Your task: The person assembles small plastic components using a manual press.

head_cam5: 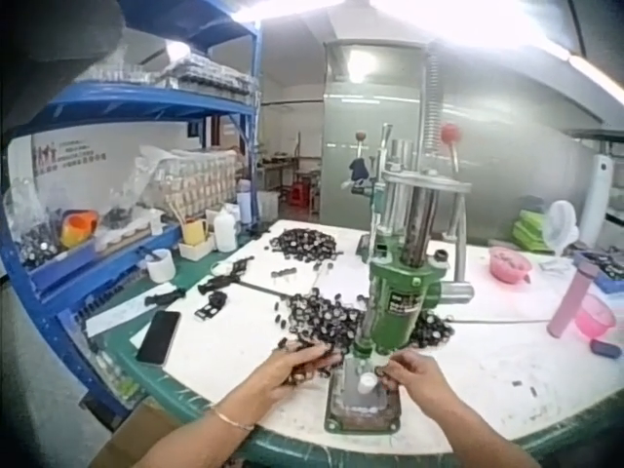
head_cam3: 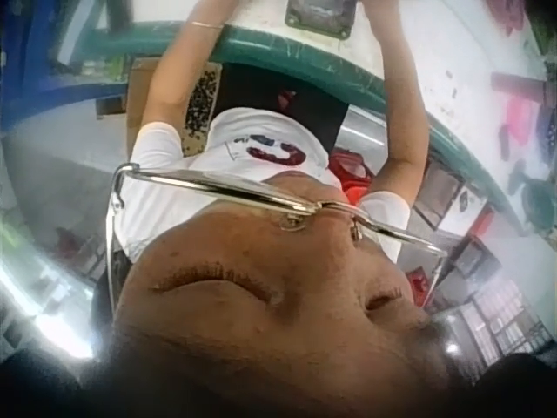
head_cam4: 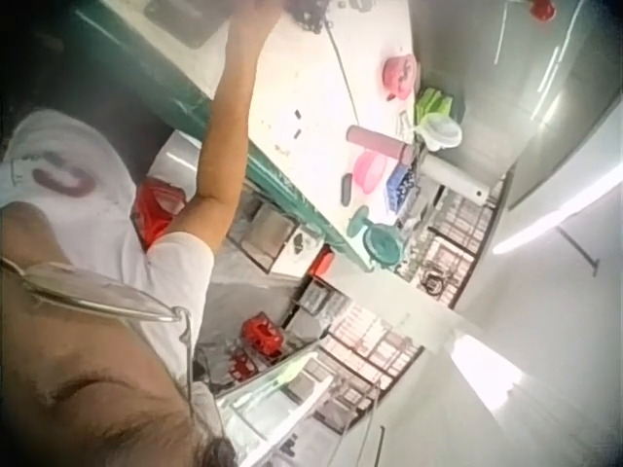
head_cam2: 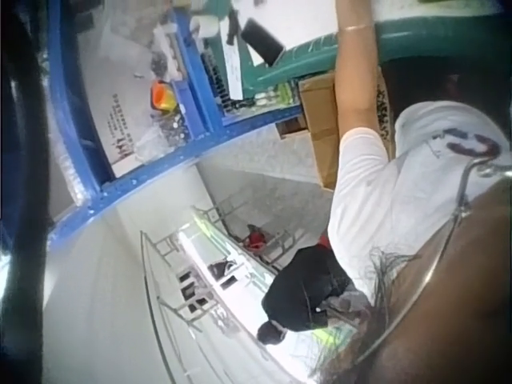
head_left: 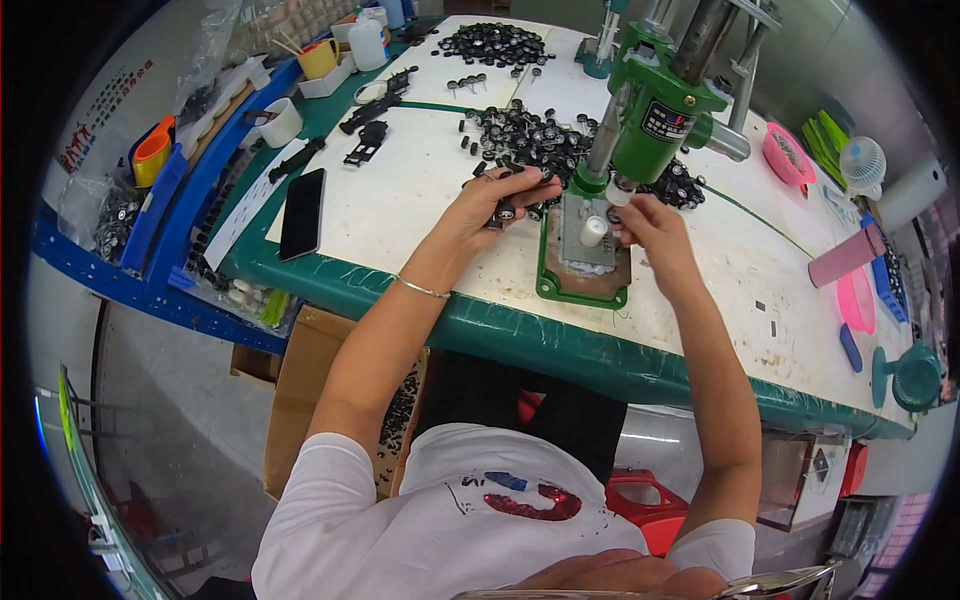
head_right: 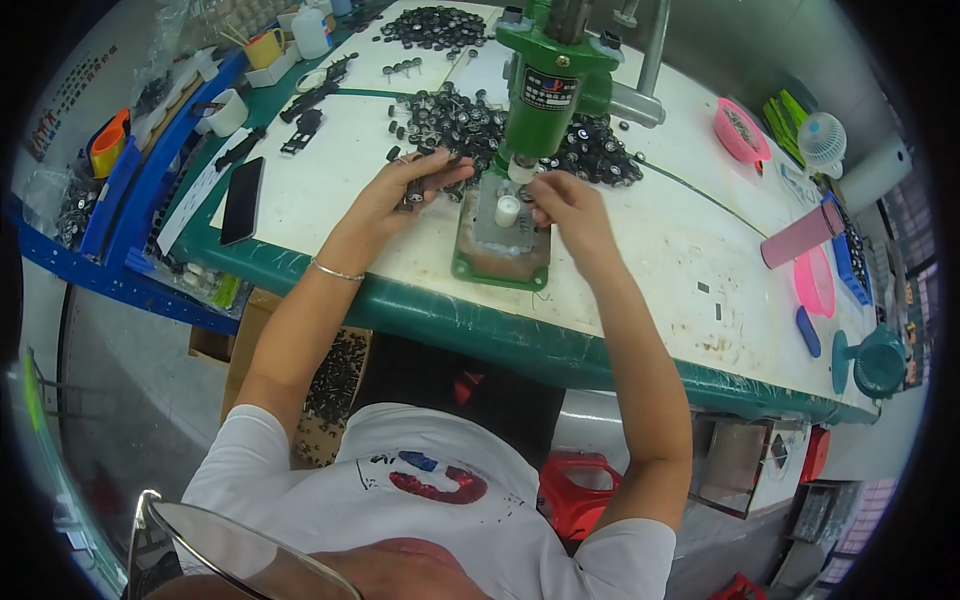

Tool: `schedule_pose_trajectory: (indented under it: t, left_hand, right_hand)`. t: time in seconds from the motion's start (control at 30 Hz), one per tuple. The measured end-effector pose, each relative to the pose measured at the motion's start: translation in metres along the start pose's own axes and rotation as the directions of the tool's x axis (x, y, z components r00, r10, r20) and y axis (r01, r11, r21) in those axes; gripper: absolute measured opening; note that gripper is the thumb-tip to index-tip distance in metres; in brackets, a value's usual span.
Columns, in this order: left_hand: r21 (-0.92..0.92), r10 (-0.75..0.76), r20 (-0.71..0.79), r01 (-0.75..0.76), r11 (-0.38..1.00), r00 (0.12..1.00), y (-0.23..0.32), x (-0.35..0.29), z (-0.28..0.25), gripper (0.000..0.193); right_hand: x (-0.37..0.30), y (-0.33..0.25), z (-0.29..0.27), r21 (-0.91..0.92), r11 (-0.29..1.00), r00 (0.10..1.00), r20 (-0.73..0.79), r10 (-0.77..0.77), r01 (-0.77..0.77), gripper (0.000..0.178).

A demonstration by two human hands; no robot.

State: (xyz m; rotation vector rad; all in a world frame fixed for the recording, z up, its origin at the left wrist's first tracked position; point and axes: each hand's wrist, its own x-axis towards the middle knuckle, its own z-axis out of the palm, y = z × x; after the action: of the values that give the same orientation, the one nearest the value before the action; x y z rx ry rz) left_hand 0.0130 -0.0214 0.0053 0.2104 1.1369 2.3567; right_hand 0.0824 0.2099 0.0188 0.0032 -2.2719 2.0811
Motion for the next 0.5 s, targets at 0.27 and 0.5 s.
schedule_pose_trajectory:
  t: [0.27, 0.5]
  left_hand:
    - [0.11, 0.09, -0.003, -0.089, 0.99, 0.996, -0.007, -0.009, 0.017, 0.017]
    - [0.471, 0.208, 0.035, -0.2, 0.859, 0.978, -0.011, -0.012, 0.044, 0.029]
  right_hand:
    - [-0.007, -0.007, 0.017, -0.022, 0.997, 0.997, -0.006, 0.08, -0.08, 0.017]
    - [-0.003, -0.007, 0.01, 0.378, 0.884, 0.959, 0.041, 0.279, -0.273, 0.021]
